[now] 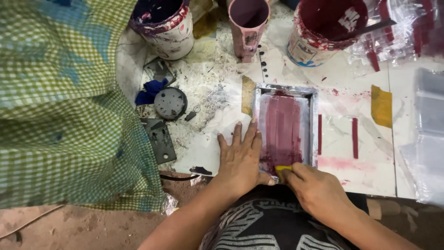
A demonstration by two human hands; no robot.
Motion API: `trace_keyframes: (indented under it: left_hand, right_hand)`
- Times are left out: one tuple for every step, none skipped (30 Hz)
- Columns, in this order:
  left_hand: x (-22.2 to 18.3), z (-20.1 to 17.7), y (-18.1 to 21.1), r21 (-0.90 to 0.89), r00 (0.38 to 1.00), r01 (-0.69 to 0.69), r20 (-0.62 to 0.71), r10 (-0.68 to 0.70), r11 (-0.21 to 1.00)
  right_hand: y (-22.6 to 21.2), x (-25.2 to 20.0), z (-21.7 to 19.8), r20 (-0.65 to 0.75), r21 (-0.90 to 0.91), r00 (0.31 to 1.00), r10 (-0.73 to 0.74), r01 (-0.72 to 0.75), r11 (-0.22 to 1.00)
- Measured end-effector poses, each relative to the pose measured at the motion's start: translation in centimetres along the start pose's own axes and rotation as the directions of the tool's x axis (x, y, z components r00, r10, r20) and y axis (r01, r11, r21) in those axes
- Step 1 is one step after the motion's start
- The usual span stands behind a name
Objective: Preparing for screen printing by mixing ink in a container and spreading it onto the screen mesh.
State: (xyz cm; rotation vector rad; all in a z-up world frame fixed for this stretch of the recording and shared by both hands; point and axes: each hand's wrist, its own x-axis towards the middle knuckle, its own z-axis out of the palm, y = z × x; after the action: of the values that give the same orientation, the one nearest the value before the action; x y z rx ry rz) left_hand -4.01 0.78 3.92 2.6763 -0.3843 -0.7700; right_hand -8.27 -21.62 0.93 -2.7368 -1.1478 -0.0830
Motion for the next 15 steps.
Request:
trace_keyframes:
  left_hand:
    - [-0.1,-0.2,-0.1,0.003,1.0,-0.003,-0.001,0.003,1.0]
    - [-0.1,-0.4,0.0,0.017,1.0,-0.002,0.004,0.002,1.0]
    - [-0.1,-0.6,0.0,0.03,1.0,-0.001,0.009,0.001,1.0]
    - [-0.2,-1.1,0.1,0.034,1.0,-0.009,0.011,0.009,0.999]
    - [-0.4,-1.6,0.3,0.017,0.999,0.001,0.036,-0.001,1.0]
    - [-0.6,-2.1,0.3,0.0,0.998,0.016,0.06,-0.016,1.0]
    - [-0.7,-2.2,0.3,0.003,0.998,0.013,0.06,-0.014,1.0]
    - [-0.7,-2.4,0.4,-0.013,0.998,0.023,0.065,-0.022,1.0]
    - [-0.6,-2.5,0.5,-0.029,0.997,0.032,0.071,-0.03,0.999]
    - [-0.3,-1.7,0.0,-0.025,0.997,0.021,0.077,-0.019,0.999]
    - [0.2,-0.9,-0.6,0.01,1.0,-0.004,-0.011,0.005,1.0]
    - [0.7,0.0,-1.1,0.046,0.995,-0.029,-0.098,0.033,0.999]
    - [0.8,0.2,-1.1,0.05,0.995,-0.042,-0.092,0.047,0.998]
    - [0.9,0.4,-1.1,0.055,0.99,-0.029,-0.135,0.036,0.998]
    - [1.1,0.6,-1.2,0.058,0.984,-0.015,-0.177,0.025,0.998]
  right_hand:
    - [0.0,-0.1,0.3,-0.002,-0.002,1.0,0.003,-0.003,1.0]
    - [0.0,-0.3,0.5,0.033,-0.004,0.999,0.007,-0.007,1.0]
    - [0.1,-0.5,0.8,0.069,-0.007,0.998,0.011,-0.011,1.0]
    - [0.2,-0.7,1.1,0.067,-0.011,0.998,0.02,-0.019,1.0]
    - [0.3,-0.9,1.5,0.103,0.095,0.994,0.038,-0.048,0.994]
    - [0.4,-0.9,2.0,0.14,0.2,0.989,0.047,-0.074,0.977]
    - [0.1,-0.7,1.5,0.137,0.199,0.989,0.05,-0.077,0.977]
    - [-0.1,-0.5,1.0,0.089,0.138,0.995,0.043,-0.055,0.989]
    - [-0.3,-0.3,0.5,0.041,0.075,0.999,0.033,-0.036,0.997]
    - [-0.5,-0.2,0.2,0.041,0.073,0.998,0.047,-0.05,0.996]
    - [-0.6,-0.1,-0.1,0.027,0.067,0.998,0.058,-0.06,0.996]
    - [-0.7,0.0,-0.3,0.012,0.06,0.997,0.07,-0.071,0.996]
    - [-0.6,-0.7,-0.3,0.012,0.057,0.996,0.085,-0.085,0.995]
    - [-0.4,-1.2,-0.3,0.047,0.118,0.993,0.111,-0.116,0.986]
    - [-0.2,-1.6,-0.2,0.083,0.177,0.987,0.134,-0.147,0.973]
